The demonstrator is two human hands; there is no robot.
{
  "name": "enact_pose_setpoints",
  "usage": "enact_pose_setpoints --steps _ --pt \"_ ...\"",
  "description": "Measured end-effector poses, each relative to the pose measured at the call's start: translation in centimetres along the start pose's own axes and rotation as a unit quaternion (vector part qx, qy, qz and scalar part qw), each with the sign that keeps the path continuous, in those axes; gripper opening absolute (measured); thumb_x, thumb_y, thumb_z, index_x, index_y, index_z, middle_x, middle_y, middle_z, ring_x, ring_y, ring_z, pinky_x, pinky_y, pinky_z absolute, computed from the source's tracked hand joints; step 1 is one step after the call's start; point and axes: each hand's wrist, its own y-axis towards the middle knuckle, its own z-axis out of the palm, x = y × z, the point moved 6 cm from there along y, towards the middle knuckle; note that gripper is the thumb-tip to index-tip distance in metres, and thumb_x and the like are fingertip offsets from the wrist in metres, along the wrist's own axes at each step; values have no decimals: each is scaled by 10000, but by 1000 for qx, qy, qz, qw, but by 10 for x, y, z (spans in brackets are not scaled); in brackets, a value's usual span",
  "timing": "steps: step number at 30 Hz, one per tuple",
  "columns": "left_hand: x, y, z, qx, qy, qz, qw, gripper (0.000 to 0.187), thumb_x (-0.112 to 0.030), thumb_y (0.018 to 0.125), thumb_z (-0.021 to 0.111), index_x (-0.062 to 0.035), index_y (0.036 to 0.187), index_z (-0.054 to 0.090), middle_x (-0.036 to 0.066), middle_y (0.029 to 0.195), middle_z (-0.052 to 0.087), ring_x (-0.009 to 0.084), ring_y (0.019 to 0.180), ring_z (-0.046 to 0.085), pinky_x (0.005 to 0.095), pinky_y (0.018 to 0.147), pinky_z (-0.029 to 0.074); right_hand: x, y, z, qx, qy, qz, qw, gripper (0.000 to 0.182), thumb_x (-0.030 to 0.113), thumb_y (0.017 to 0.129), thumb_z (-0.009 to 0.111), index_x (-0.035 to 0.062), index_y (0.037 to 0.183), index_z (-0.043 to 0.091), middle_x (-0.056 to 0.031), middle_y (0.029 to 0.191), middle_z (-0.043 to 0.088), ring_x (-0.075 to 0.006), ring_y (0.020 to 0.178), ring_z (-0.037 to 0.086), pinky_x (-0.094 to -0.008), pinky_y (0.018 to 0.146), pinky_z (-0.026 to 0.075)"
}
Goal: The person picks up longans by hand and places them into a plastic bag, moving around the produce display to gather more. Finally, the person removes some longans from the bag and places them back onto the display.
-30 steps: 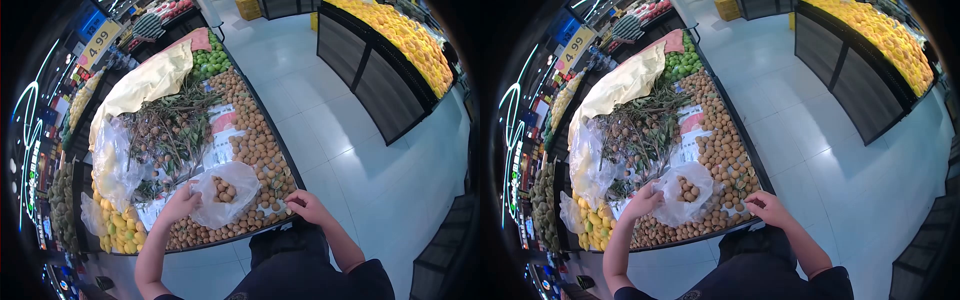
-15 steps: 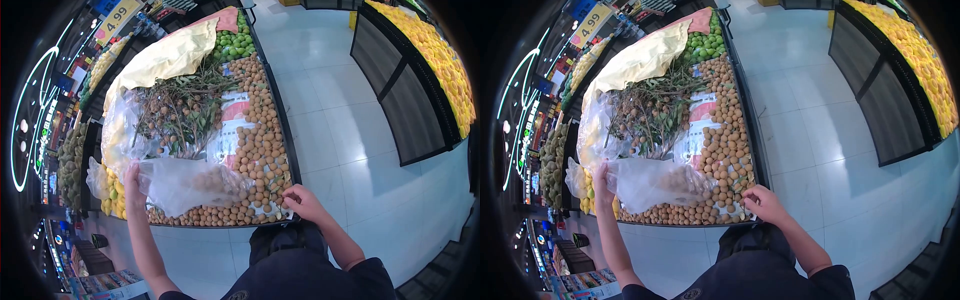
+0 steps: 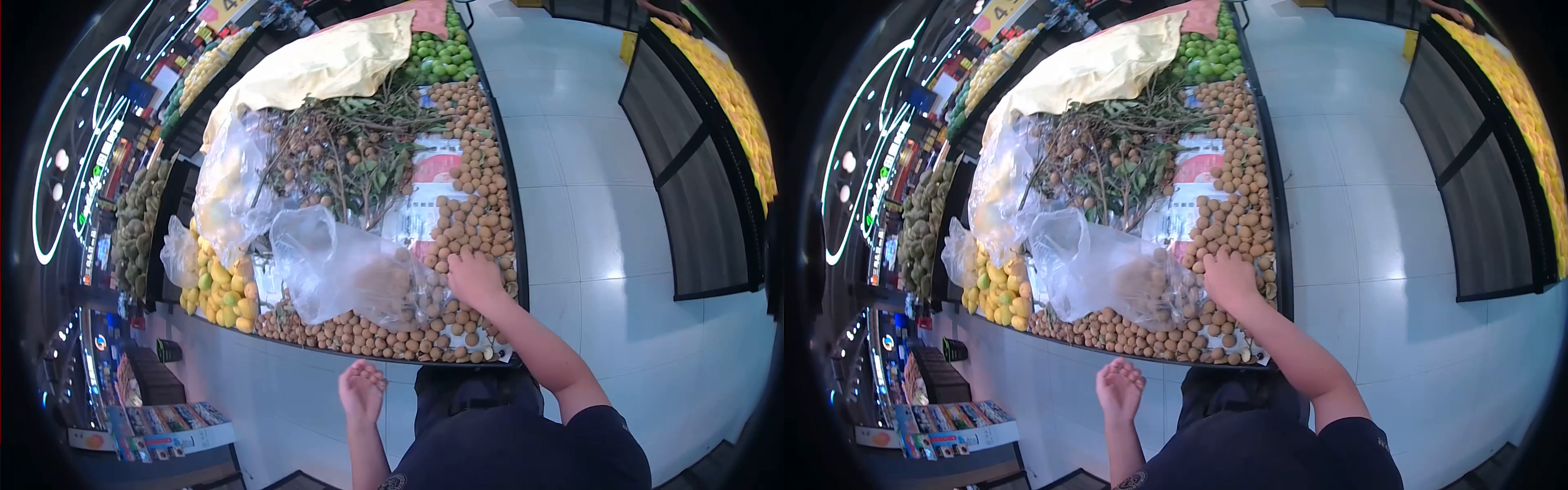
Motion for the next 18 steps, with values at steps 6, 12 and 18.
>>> enact_pose_setpoints --steps 6,12,18 --pt "41 -19 6 101 164 -86 977 182 -186 978 463 -62 1073 557 56 929 605 163 869 591 283 740 460 -2 5 -11 26 60 -34 997 279 254 826 647 75 1023 562 -99 930 622 -269 861 641 -395 756 522" --pt "19 14 50 260 212 -145 931 225 -198 1006 432 -59 1153 531 50 1001 597 144 913 595 272 765 465 22 -34 -43 -66 355 62 931 312 183 789 735 80 1038 578 -74 880 611 -237 779 617 -359 699 499" --pt "17 28 97 337 36 -349 874 302 -353 1018 403 -108 1146 525 74 1024 576 188 852 580 308 648 452 135 -86 -72 39 305 -143 941 344 141 811 727 59 1124 610 -87 1007 618 -220 846 613 -313 757 503"
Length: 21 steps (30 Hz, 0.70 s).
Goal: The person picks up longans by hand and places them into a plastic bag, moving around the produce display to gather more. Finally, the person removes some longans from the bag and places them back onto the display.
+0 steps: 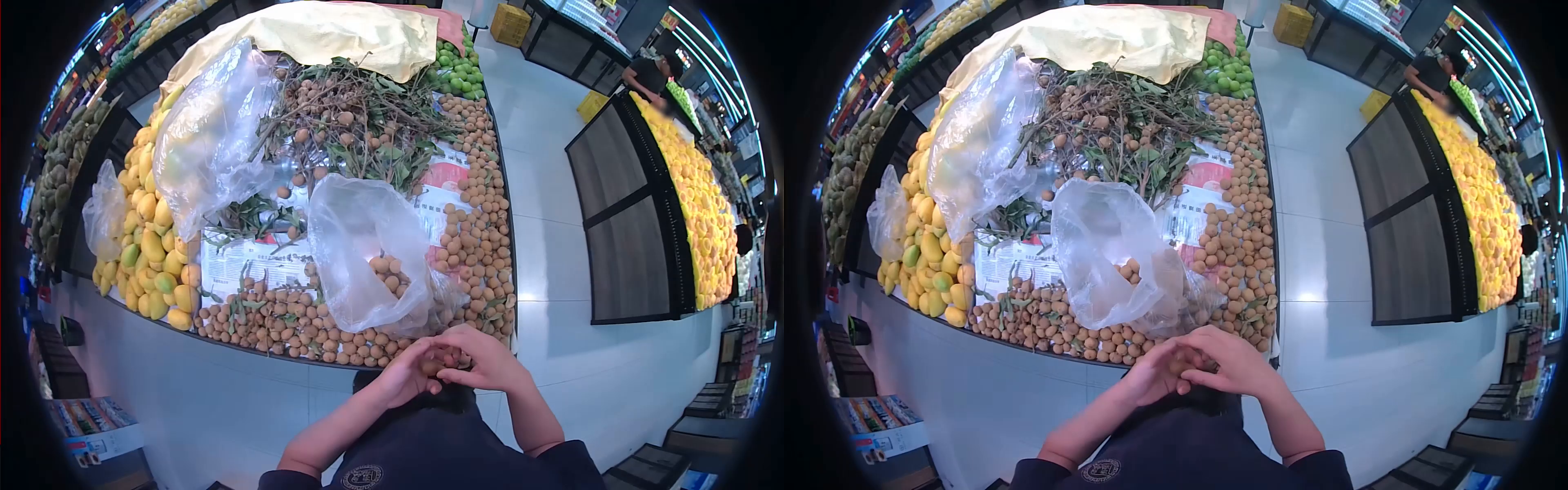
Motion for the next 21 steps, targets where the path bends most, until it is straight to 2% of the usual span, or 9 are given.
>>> enact_pose_setpoints --steps 3,6,7,9,12,15,17,19,21 --pt "2 2 -7 8 -19 -36 999 244 -315 1008 447 -91 1059 529 64 925 558 164 749 543 254 535 384 -46 2 -14 -101 11 124 987 318 159 825 725 41 1102 622 -85 983 587 -214 831 588 -316 734 492" --pt "4 -12 -22 11 -32 -79 996 138 -209 983 502 -73 956 503 59 861 525 145 680 499 212 471 327 -87 31 -31 -195 -164 152 955 281 188 850 676 46 1090 637 -107 974 587 -265 803 605 -352 717 496" --pt "1 -20 -23 16 -31 -79 996 138 -209 983 502 -73 956 503 59 861 525 145 680 499 212 471 327 -104 35 -30 -197 -169 151 954 281 188 850 676 46 1090 637 -107 974 587 -265 803 605 -352 717 496" --pt "-4 -36 -31 -6 -7 -75 997 125 -195 979 488 -71 974 500 48 852 511 130 673 497 216 474 336 -131 46 -25 -135 -345 163 914 289 189 847 645 30 1088 622 -143 1027 580 -311 827 613 -390 742 501" --pt "-10 -50 -53 -16 -36 -33 999 110 -177 970 470 -73 986 503 59 853 516 148 683 497 223 481 342 -151 56 -19 -122 -356 223 899 281 286 850 653 43 991 670 -147 976 591 -346 850 615 -417 763 501" --pt "-7 -51 -60 -18 -75 9 997 116 -173 969 450 -75 995 507 67 870 522 169 712 505 235 509 358 -152 61 -24 -116 -302 191 927 278 279 849 649 35 981 675 -155 946 591 -362 855 611 -421 760 498" --pt "3 -43 -53 28 -93 -8 995 138 -209 970 466 -78 989 504 79 911 528 187 751 499 255 554 373 -138 55 -30 -132 -306 177 926 261 252 843 673 29 979 670 -119 889 586 -299 814 618 -389 732 499" --pt "7 -35 -43 38 -84 2 996 220 -276 979 457 -84 1059 526 71 926 532 192 782 519 264 571 381 -100 45 -36 -174 -136 170 960 248 194 817 721 32 996 665 -71 870 571 -195 758 599 -317 684 490" --pt "6 -25 -31 26 -86 -14 996 319 -353 988 437 -98 1155 531 65 944 540 199 821 545 271 579 393 -54 31 -28 -120 -101 148 976 217 95 803 731 29 999 665 -50 934 585 -103 739 554 -236 678 470"
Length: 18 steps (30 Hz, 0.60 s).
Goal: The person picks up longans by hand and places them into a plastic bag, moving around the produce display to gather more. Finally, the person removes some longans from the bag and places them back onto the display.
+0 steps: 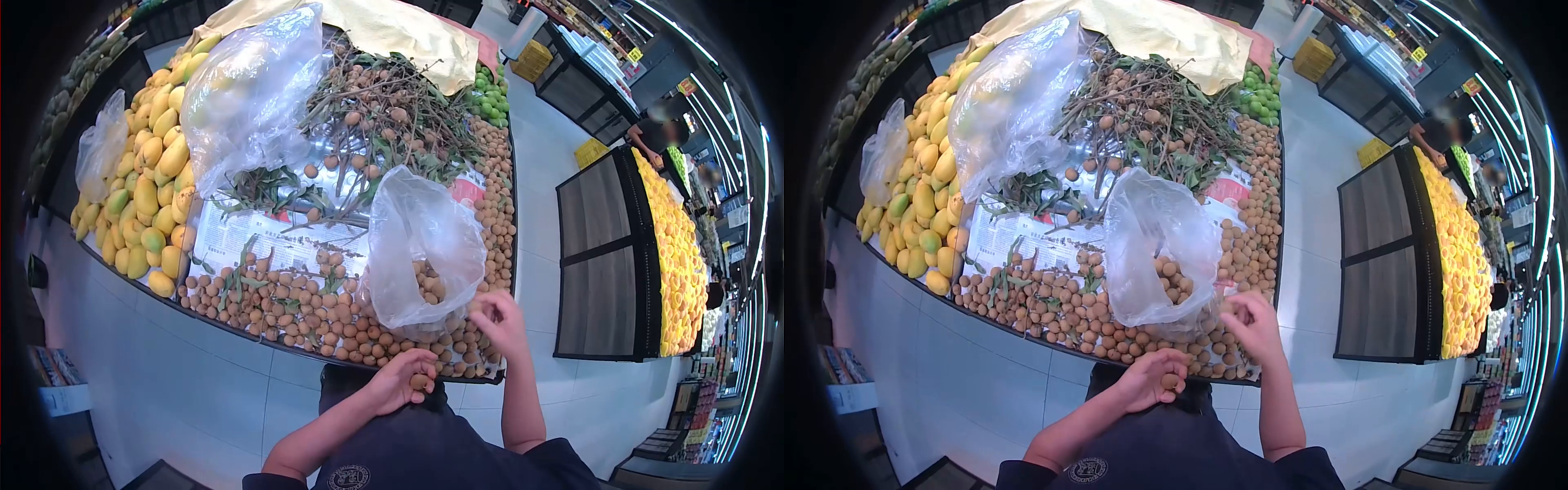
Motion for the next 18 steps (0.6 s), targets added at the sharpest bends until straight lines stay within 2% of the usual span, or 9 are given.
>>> enact_pose_setpoints --steps 1,3,7,9,10,11,13,16,18 --pt "1 7 1 -1 10 4 1000 391 -413 991 424 -116 1227 517 60 952 547 195 855 560 261 561 394 15 -8 1 3 1 -2 1000 217 95 803 731 29 999 665 -50 934 585 -103 739 554 -236 678 470" --pt "-1 19 13 -5 13 0 1000 369 -410 996 417 -123 1210 508 45 948 538 181 841 553 240 539 380 45 -23 24 164 44 -91 981 212 84 825 705 32 1026 663 -41 942 584 -103 729 552 -238 654 466" --pt "6 32 15 -26 29 -5 999 250 -358 991 444 -120 1018 517 25 937 525 149 802 529 205 477 333 14 5 20 148 88 -112 979 245 88 833 702 45 1069 654 -50 966 583 -113 720 551 -246 648 474" --pt "8 29 19 -30 57 -27 998 234 -310 982 468 -112 859 491 20 916 518 137 792 526 212 467 324 -19 41 19 75 -9 -73 994 223 110 866 643 68 1085 654 -89 1014 593 -198 787 592 -308 710 495" --pt "10 28 16 -31 61 -29 997 234 -310 982 468 -112 859 491 20 916 518 137 792 526 212 467 324 -32 50 18 38 -58 -50 996 218 121 882 614 80 1092 653 -109 1039 598 -241 820 613 -339 742 505" --pt "14 27 13 -35 72 -39 996 235 -310 982 468 -110 860 493 16 908 516 138 791 529 212 466 324 -37 56 21 35 -56 -52 996 218 121 882 614 80 1092 653 -109 1039 598 -241 820 613 -339 742 505" --pt "17 23 7 -52 103 -45 992 230 -311 981 472 -110 870 494 5 896 515 136 792 539 217 478 326 -44 66 38 70 -231 -83 967 213 154 886 579 112 1075 667 -129 963 566 -310 872 622 -403 752 505" --pt "13 14 7 -53 107 -14 993 219 -310 982 475 -117 880 493 2 901 523 133 796 542 223 496 332 -44 72 41 81 -220 -92 968 229 152 863 615 127 1087 653 -128 980 559 -323 894 616 -423 768 507" --pt "10 8 2 -55 86 9 995 198 -303 983 486 -121 906 501 -2 901 523 133 800 541 228 512 337 -52 77 45 91 -193 -115 970 211 135 843 639 90 1050 637 -131 1002 549 -337 910 610 -427 778 504"
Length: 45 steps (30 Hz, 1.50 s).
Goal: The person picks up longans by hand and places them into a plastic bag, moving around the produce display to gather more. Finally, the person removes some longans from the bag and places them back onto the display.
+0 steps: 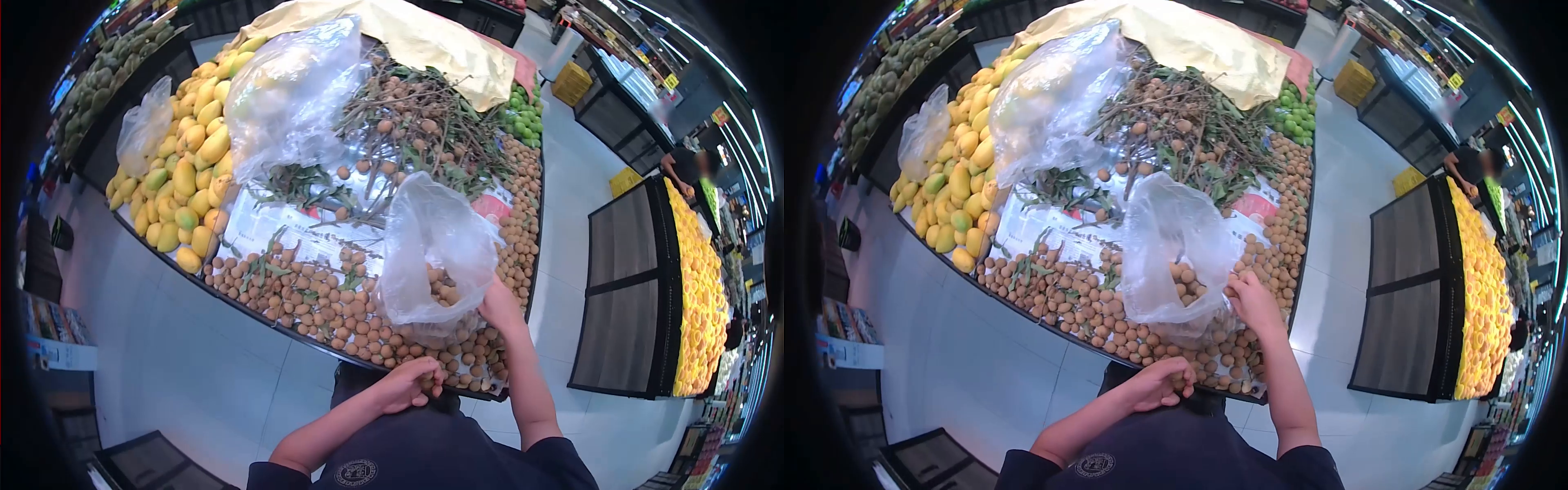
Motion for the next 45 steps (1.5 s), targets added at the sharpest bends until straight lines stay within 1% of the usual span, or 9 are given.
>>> enact_pose_setpoints --steps 4,11,17,24,26,31,34,39,45 --pt "-7 -9 -7 9 -26 29 999 177 -291 983 494 -122 934 514 2 910 529 140 812 542 231 518 342 -4 1 1 1 -9 -23 1000 191 106 804 678 22 958 604 -145 1009 539 -380 908 587 -452 784 493" --pt "-16 -13 -15 52 -83 21 995 318 -426 1016 421 -140 1098 534 41 1036 563 204 993 579 252 596 459 75 -64 -68 -116 179 8 977 272 61 770 754 2 1006 632 -50 921 524 -97 651 488 -242 616 432" --pt "-15 -2 -11 60 -146 -38 987 276 -377 1017 444 -120 1086 518 45 1051 574 183 1002 601 308 699 519 154 -93 -40 -2 167 -49 985 301 130 783 771 53 1055 666 -66 1023 598 -143 800 623 -273 680 500" --pt "-11 -19 -31 30 -144 -93 985 219 -310 1010 465 -99 958 491 63 917 523 150 697 506 178 408 336 23 -75 -32 -172 68 155 970 242 124 857 631 55 1087 665 -116 1037 602 -253 887 612 -345 797 502" --pt "-12 -25 -36 15 -128 -87 988 223 -303 1008 467 -92 941 487 70 913 501 145 666 462 158 374 293 8 -67 -14 -55 -101 160 980 275 146 827 630 81 1091 670 -135 1050 576 -310 986 571 -386 876 480" --pt "-26 -40 -41 15 -110 -48 993 167 -261 1003 459 -101 957 470 74 906 517 151 678 504 179 401 303 -18 -57 7 -7 -108 178 978 328 151 793 666 98 1117 663 -120 1066 516 -303 1000 545 -393 880 477" --pt "-28 -42 -47 22 -116 -19 993 168 -258 1005 448 -100 952 467 75 899 519 156 690 511 188 413 318 -18 -55 0 -18 -64 107 992 361 127 788 693 90 1143 642 -118 1067 499 -279 983 540 -377 862 475" --pt "-32 -39 -47 29 -116 -6 993 206 -285 1011 433 -94 1040 505 87 957 565 175 781 581 197 455 374 15 -83 -25 -114 347 128 922 341 137 854 699 28 1163 603 -61 1166 484 -137 874 517 -256 778 445" --pt "-42 -32 -14 64 -40 -55 996 352 -330 1023 393 -65 1222 512 112 1071 612 180 885 634 196 473 407 103 -105 -26 -68 410 22 909 346 129 848 711 37 1165 609 -58 1227 479 -131 965 543 -248 789 452"
